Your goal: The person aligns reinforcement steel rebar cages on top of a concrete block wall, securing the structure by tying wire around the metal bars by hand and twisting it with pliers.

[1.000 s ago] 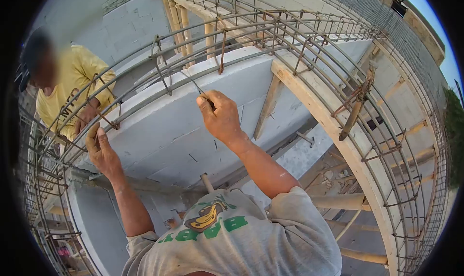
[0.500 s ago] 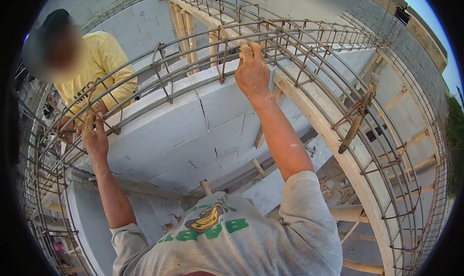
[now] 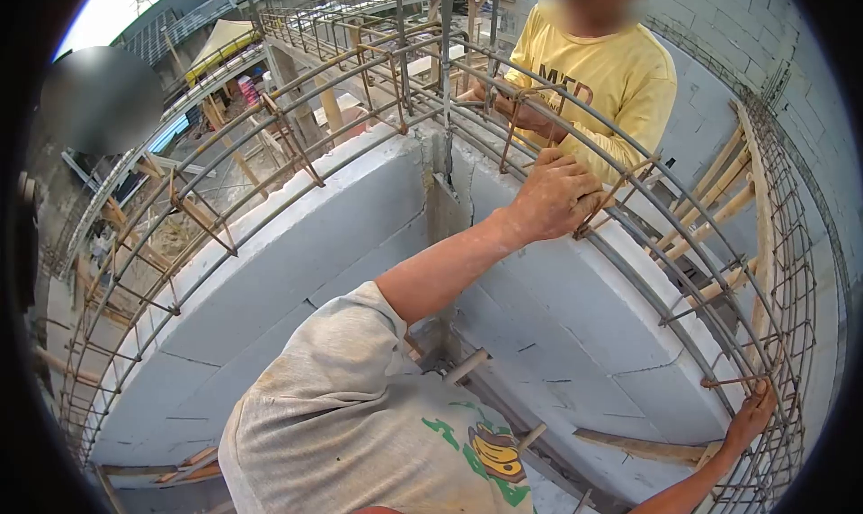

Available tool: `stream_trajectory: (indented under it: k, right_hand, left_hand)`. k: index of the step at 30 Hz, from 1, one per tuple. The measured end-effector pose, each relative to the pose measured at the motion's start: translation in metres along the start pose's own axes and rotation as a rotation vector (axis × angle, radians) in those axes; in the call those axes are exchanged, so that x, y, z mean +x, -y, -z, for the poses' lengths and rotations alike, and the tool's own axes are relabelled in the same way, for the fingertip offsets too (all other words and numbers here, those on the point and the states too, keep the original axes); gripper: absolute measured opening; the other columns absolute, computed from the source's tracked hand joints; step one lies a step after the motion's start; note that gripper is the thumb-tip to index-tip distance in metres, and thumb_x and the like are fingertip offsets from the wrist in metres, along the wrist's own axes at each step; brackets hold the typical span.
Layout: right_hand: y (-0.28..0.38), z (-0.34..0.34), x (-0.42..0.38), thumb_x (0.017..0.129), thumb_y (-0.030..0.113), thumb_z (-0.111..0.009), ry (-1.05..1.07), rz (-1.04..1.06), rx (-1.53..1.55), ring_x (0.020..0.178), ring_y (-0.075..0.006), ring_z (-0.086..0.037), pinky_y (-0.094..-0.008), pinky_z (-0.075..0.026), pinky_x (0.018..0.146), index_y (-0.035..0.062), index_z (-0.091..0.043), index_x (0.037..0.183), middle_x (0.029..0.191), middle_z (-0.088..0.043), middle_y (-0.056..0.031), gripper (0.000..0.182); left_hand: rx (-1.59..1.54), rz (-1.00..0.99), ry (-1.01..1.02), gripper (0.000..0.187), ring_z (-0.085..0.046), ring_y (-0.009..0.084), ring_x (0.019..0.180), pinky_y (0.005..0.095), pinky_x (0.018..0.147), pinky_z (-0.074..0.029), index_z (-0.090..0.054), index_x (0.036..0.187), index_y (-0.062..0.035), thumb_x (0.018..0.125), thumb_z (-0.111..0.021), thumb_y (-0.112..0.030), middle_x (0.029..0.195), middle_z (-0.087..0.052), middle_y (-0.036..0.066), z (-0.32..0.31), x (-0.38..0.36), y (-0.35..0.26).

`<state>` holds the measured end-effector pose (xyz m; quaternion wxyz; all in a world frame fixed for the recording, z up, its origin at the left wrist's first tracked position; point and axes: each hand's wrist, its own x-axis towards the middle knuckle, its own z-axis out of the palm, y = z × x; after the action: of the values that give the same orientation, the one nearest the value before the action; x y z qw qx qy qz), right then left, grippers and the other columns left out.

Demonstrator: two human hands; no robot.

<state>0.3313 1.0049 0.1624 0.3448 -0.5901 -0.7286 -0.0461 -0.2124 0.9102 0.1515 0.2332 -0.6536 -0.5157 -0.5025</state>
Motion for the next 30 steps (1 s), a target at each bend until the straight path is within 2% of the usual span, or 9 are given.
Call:
stream_trajectory:
  k: [3, 10, 14, 18, 23, 26, 30]
  right_hand:
    - [-0.012, -0.006, 0.003, 0.101, 0.044, -0.044, -0.074, 0.089, 0.003, 0.086, -0.0215, -0.055, -0.0309, -0.045, 0.07, -0.0034, -0.058, 0.121, 0.11, -0.057, -0.0137, 0.053]
    - [-0.016, -0.005, 0.007, 0.099, 0.042, -0.048, -0.047, 0.049, 0.1, 0.097, -0.0287, -0.055, -0.0372, -0.045, 0.079, -0.005, -0.06, 0.118, 0.109, -0.06, -0.0183, 0.052]
    - [-0.011, -0.002, 0.006, 0.098, 0.043, -0.051, 0.021, -0.142, 0.178, 0.088, -0.0219, -0.055, -0.032, -0.044, 0.071, -0.0054, -0.06, 0.116, 0.106, -0.059, -0.0143, 0.053]
    - [-0.021, -0.011, 0.007, 0.096, 0.05, -0.05, -0.086, -0.214, 0.308, 0.08, -0.0231, -0.057, -0.0332, -0.046, 0.068, -0.0065, -0.059, 0.12, 0.106, -0.062, -0.0151, 0.062]
    - [0.0, -0.005, 0.001, 0.097, 0.049, -0.049, -0.052, -0.129, 0.148, 0.094, -0.0252, -0.058, -0.0346, -0.047, 0.078, -0.0066, -0.057, 0.123, 0.112, -0.059, -0.0175, 0.062]
    - [0.009, -0.007, -0.01, 0.099, 0.039, -0.052, -0.15, 0.129, 0.109, 0.104, -0.0248, -0.058, -0.0342, -0.049, 0.083, -0.0042, -0.057, 0.123, 0.115, -0.057, -0.0151, 0.05]
    - [-0.005, -0.006, -0.007, 0.099, 0.035, -0.054, -0.116, 0.121, 0.061, 0.111, -0.0283, -0.056, -0.0372, -0.047, 0.091, -0.0039, -0.056, 0.123, 0.12, -0.057, -0.0171, 0.046]
  left_hand:
    - [0.006, -0.044, -0.053, 0.012, -0.059, 0.0216, 0.081, 0.0383, 0.082, -0.037, -0.065, 0.079, -0.0117, 0.082, -0.069, -0.022, 0.076, -0.063, 0.003, -0.005, -0.001, 0.004]
    - [0.015, -0.073, -0.089, 0.012, -0.059, 0.0221, 0.08, 0.0388, 0.082, -0.037, -0.064, 0.078, -0.0104, 0.08, -0.069, -0.021, 0.075, -0.061, 0.003, -0.005, 0.002, 0.004]
    - [-0.005, -0.062, -0.069, 0.012, -0.058, 0.0223, 0.08, 0.0386, 0.082, -0.037, -0.064, 0.078, -0.0101, 0.08, -0.07, -0.021, 0.075, -0.061, 0.003, -0.006, 0.003, 0.004]
    - [-0.01, -0.081, -0.102, 0.013, -0.058, 0.0222, 0.08, 0.0386, 0.082, -0.037, -0.064, 0.078, -0.0097, 0.08, -0.07, -0.021, 0.076, -0.062, 0.003, -0.002, 0.01, 0.002]
    - [-0.019, -0.07, -0.067, 0.015, -0.058, 0.0221, 0.081, 0.0387, 0.082, -0.037, -0.064, 0.078, -0.0093, 0.081, -0.07, -0.023, 0.077, -0.062, 0.003, -0.003, 0.005, 0.003]
    - [-0.01, -0.08, -0.075, 0.016, -0.058, 0.0221, 0.082, 0.0388, 0.082, -0.037, -0.064, 0.079, -0.0093, 0.081, -0.069, -0.024, 0.078, -0.062, 0.004, -0.003, 0.003, 0.005]
    - [0.001, -0.095, -0.091, 0.014, -0.059, 0.0222, 0.083, 0.039, 0.081, -0.037, -0.063, 0.08, -0.0095, 0.082, -0.068, -0.022, 0.078, -0.062, 0.004, -0.004, 0.001, 0.006]
